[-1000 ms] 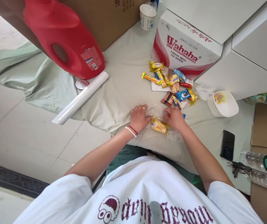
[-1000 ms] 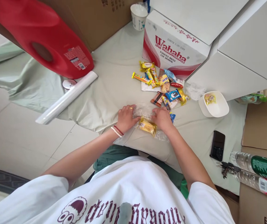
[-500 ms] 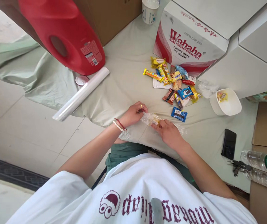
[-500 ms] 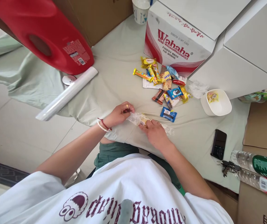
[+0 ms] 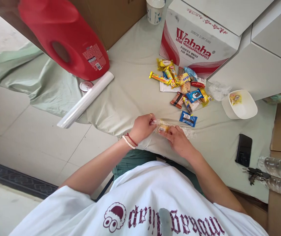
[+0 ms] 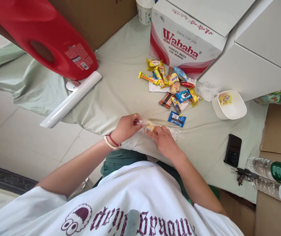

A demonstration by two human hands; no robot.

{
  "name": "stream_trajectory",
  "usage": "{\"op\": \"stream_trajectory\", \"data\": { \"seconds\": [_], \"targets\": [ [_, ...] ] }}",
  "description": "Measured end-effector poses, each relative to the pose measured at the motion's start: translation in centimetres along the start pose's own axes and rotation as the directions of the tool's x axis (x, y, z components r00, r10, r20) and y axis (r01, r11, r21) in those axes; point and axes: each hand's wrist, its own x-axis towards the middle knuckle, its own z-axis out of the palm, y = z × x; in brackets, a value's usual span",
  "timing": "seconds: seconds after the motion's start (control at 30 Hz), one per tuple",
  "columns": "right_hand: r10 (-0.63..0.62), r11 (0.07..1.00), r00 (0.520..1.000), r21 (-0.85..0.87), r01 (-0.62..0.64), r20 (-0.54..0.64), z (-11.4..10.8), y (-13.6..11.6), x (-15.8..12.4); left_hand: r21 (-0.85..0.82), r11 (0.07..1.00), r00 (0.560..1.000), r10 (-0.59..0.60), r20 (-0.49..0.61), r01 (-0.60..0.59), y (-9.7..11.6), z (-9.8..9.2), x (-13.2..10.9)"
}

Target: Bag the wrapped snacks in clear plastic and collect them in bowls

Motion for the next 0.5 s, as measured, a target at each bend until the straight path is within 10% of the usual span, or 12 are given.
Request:
{"op": "stream_trajectory", "data": {
  "seconds": [0.27, 0.4, 0.5],
  "targets": [
    [0.066, 0.923, 0.98, 0.384, 0.011, -0.187, -1.3, 0.7, -1.8, 0.157, 0.939, 0.947, 0.316, -0.052, -0.305, 2.8, 5.4, -2.7],
    [0.557, 0.829, 0.692, 0.351, -0.435, -0.458, -0.3, 2.8, -4.1, 0.365, 0.877, 0.939, 0.342, -0.02, -0.312, 1.7, 7.0, -3.5],
    [0.607, 0.793, 0.706, 0.34, -0.505, -0.366, 0.3, 3.8, -5.3, 0.43, 0.85, 0.939, 0.343, -0.009, -0.306, 1.2, 7.6, -3.5]
  ]
}}
